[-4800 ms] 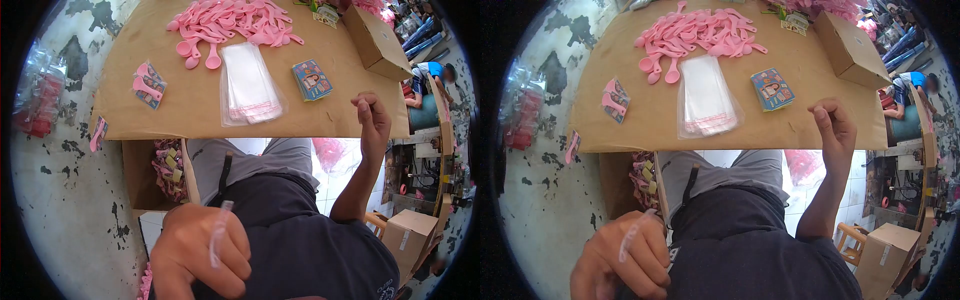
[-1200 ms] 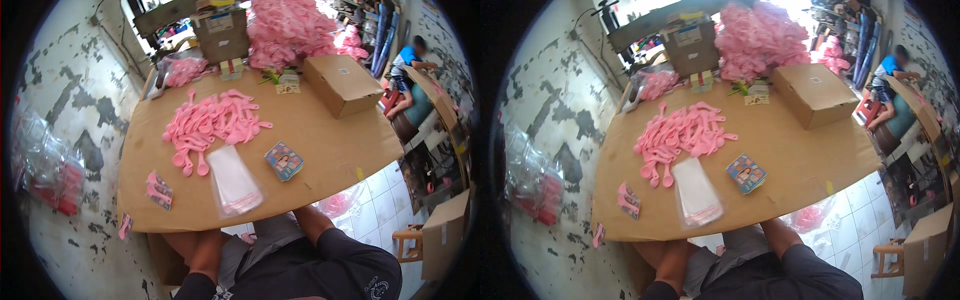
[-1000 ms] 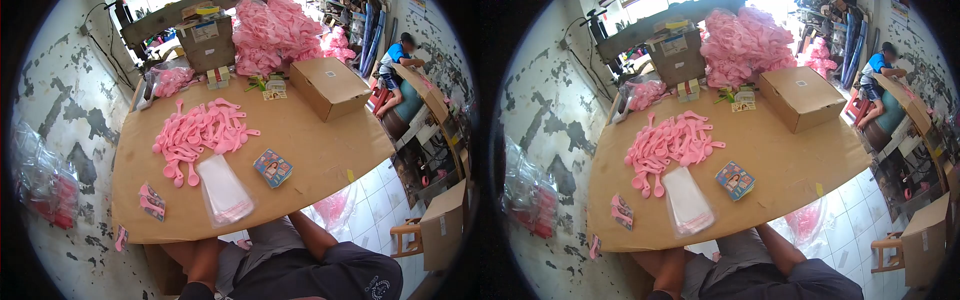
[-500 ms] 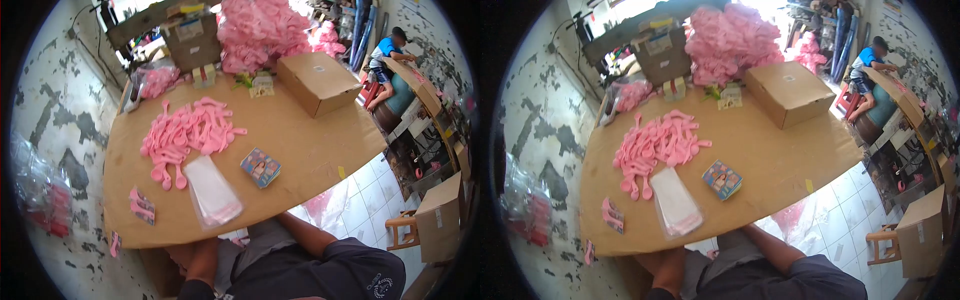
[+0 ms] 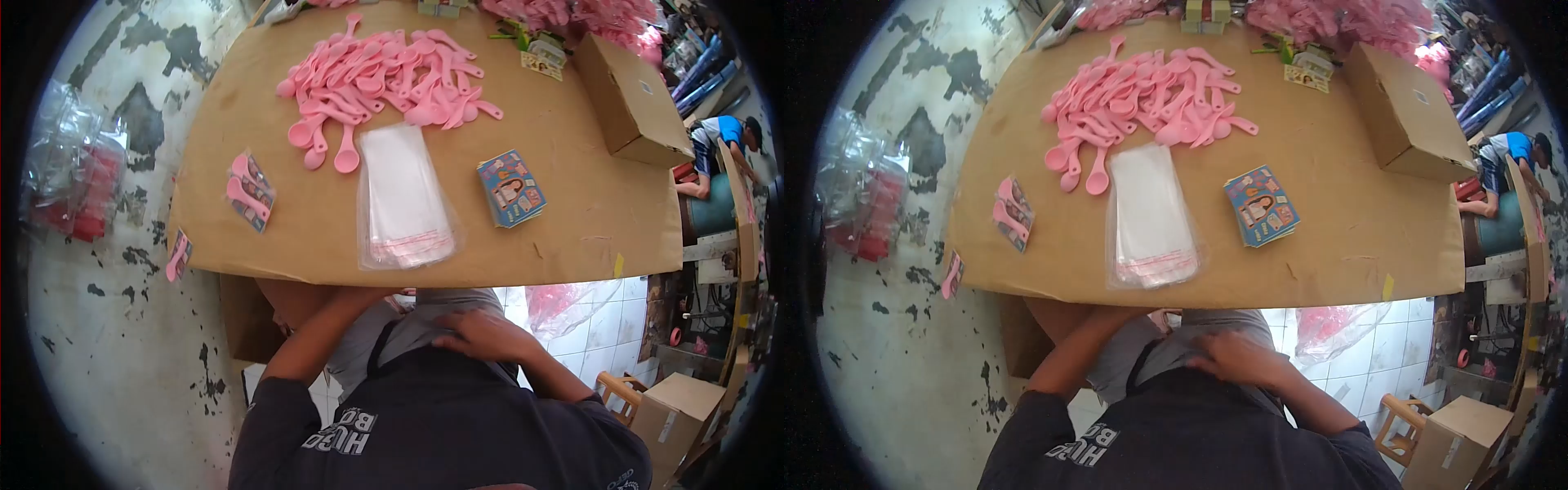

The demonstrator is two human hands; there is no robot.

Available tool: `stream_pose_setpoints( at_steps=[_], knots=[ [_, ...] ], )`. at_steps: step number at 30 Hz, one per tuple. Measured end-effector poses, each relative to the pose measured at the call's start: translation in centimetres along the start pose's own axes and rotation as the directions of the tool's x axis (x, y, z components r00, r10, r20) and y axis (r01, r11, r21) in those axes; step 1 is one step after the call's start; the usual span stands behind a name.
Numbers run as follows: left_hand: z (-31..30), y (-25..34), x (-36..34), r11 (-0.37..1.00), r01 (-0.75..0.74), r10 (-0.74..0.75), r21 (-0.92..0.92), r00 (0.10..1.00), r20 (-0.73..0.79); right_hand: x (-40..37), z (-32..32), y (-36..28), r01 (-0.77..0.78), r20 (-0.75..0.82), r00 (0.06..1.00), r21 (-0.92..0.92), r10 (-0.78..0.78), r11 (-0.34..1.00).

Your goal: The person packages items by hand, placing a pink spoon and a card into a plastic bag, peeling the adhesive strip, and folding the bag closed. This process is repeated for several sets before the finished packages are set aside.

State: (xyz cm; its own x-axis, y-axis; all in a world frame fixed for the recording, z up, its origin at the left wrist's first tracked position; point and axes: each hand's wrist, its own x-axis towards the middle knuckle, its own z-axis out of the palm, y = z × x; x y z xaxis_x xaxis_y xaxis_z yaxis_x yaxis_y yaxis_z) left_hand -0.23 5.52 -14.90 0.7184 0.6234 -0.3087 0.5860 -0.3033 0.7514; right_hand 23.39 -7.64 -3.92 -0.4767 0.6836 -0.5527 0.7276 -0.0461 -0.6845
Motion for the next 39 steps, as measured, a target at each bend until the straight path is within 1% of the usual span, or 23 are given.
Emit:
stream_pose_setpoints(
  at_steps=[1, 2, 3, 4, 5, 6, 7, 8, 9, 10, 11, 12, 13, 14, 15, 18, 20, 23, 24, 26, 33, 36, 39],
  knots=[
    [0.2, 0.4, -0.8, 1.000, 0.013, -0.013, -0.013, 1.000, 0.003, -1.1, -0.9, -1.1, 0.203, -0.001, 0.979, 0.120, -0.204, 0.972],
    [-0.1, 1.6, -2.0, 0.998, -0.054, 0.052, 0.029, 0.996, 0.077, -1.9, -1.8, -2.1, 0.391, -0.031, 0.918, 0.239, -0.395, 0.889],
    [-0.8, 3.3, -3.5, 0.990, -0.125, 0.114, 0.066, 0.982, 0.153, -2.7, -3.0, -3.3, 0.386, -0.020, 0.919, 0.249, -0.394, 0.888],
    [-1.7, 5.1, -4.8, 0.975, -0.199, 0.173, 0.097, 0.958, 0.228, -3.3, -4.4, -4.6, 0.449, -0.123, 0.893, 0.291, -0.433, 0.845],
    [-3.5, 7.6, -6.0, 0.978, -0.211, 0.198, 0.002, 0.925, 0.324, -3.5, -5.5, -5.5, 0.513, -0.229, 0.858, 0.324, -0.460, 0.795],
    [-5.5, 10.1, -7.2, 0.973, -0.212, 0.231, -0.091, 0.881, 0.413, -3.3, -6.1, -6.2, 0.521, -0.424, 0.808, 0.189, -0.410, 0.832],
    [-7.1, 11.6, -8.3, 0.975, -0.203, 0.224, -0.095, 0.884, 0.411, -2.8, -6.5, -6.8, 0.496, -0.600, 0.710, 0.055, -0.368, 0.867],
    [-8.6, 12.7, -9.4, 0.947, -0.207, 0.283, -0.245, 0.898, 0.337, -1.7, -6.3, -6.2, 0.399, -0.715, 0.613, -0.086, -0.336, 0.913],
    [-9.5, 13.2, -10.2, 0.896, -0.219, 0.331, -0.387, 0.909, 0.253, -0.8, -6.7, -6.4, 0.403, -0.710, 0.616, -0.086, -0.340, 0.911],
    [-10.0, 13.2, -10.6, 0.895, -0.218, 0.330, -0.389, 0.911, 0.248, 0.3, -7.2, -6.8, 0.282, -0.777, 0.518, -0.238, -0.357, 0.929],
    [-10.4, 13.1, -10.9, 0.879, -0.220, 0.216, -0.423, 0.975, -0.057, 1.1, -7.5, -7.1, 0.136, -0.824, 0.411, -0.369, -0.391, 0.920],
    [-10.6, 12.9, -11.0, 0.859, -0.232, 0.068, -0.456, 0.935, -0.348, 1.7, -7.3, -7.1, 0.136, -0.821, 0.414, -0.372, -0.394, 0.918],
    [-10.8, 12.6, -10.4, 0.858, -0.233, 0.067, -0.459, 0.935, -0.349, 2.3, -7.0, -7.0, 0.077, -0.816, 0.462, -0.353, -0.347, 0.933],
    [-10.7, 12.1, -9.1, 0.976, -0.164, 0.062, -0.142, 0.837, -0.544, 2.8, -6.7, -6.9, 0.014, -0.811, 0.506, -0.333, -0.294, 0.943],
    [-10.3, 11.6, -8.0, 0.986, -0.011, 0.128, 0.168, 0.701, -0.701, 3.2, -6.4, -6.8, 0.008, -0.812, 0.506, -0.334, -0.292, 0.943],
    [-8.3, 10.7, -6.3, 0.968, -0.078, 0.216, 0.237, 0.739, -0.638, 4.2, -5.9, -6.7, 0.048, -0.816, 0.483, -0.336, -0.317, 0.941],
    [-7.5, 11.0, -5.4, 0.971, -0.105, 0.219, 0.216, 0.757, -0.616, 4.6, -5.4, -6.8, 0.184, -0.838, 0.470, -0.213, -0.276, 0.959],
    [-7.8, 11.1, -4.3, 0.975, -0.153, 0.221, 0.164, 0.769, -0.600, 4.9, -5.5, -7.1, 0.227, -0.847, 0.444, -0.207, -0.290, 0.952],
    [-7.9, 11.3, -4.0, 0.979, -0.162, 0.206, 0.128, 0.768, -0.607, 4.9, -5.6, -6.9, 0.218, -0.850, 0.443, -0.205, -0.284, 0.954],
    [-8.7, 11.6, -3.8, 0.975, -0.161, 0.220, 0.152, 0.775, -0.592, 4.9, -6.0, -6.4, 0.237, -0.860, 0.483, -0.052, -0.164, 0.970],
    [-8.6, 10.8, -3.6, 0.969, -0.188, 0.248, 0.162, 0.736, -0.630, 5.3, -8.0, -6.1, 0.198, -0.821, 0.533, -0.111, -0.202, 0.974],
    [-8.4, 10.8, -3.5, 0.971, -0.162, 0.239, 0.177, 0.731, -0.639, 6.0, -8.1, -5.5, 0.188, -0.827, 0.517, -0.143, -0.222, 0.972],
    [-8.3, 10.7, -3.4, 0.959, -0.152, 0.273, 0.241, 0.730, -0.627, 6.4, -8.2, -5.0, 0.199, -0.854, 0.493, -0.074, -0.165, 0.977]
  ],
)
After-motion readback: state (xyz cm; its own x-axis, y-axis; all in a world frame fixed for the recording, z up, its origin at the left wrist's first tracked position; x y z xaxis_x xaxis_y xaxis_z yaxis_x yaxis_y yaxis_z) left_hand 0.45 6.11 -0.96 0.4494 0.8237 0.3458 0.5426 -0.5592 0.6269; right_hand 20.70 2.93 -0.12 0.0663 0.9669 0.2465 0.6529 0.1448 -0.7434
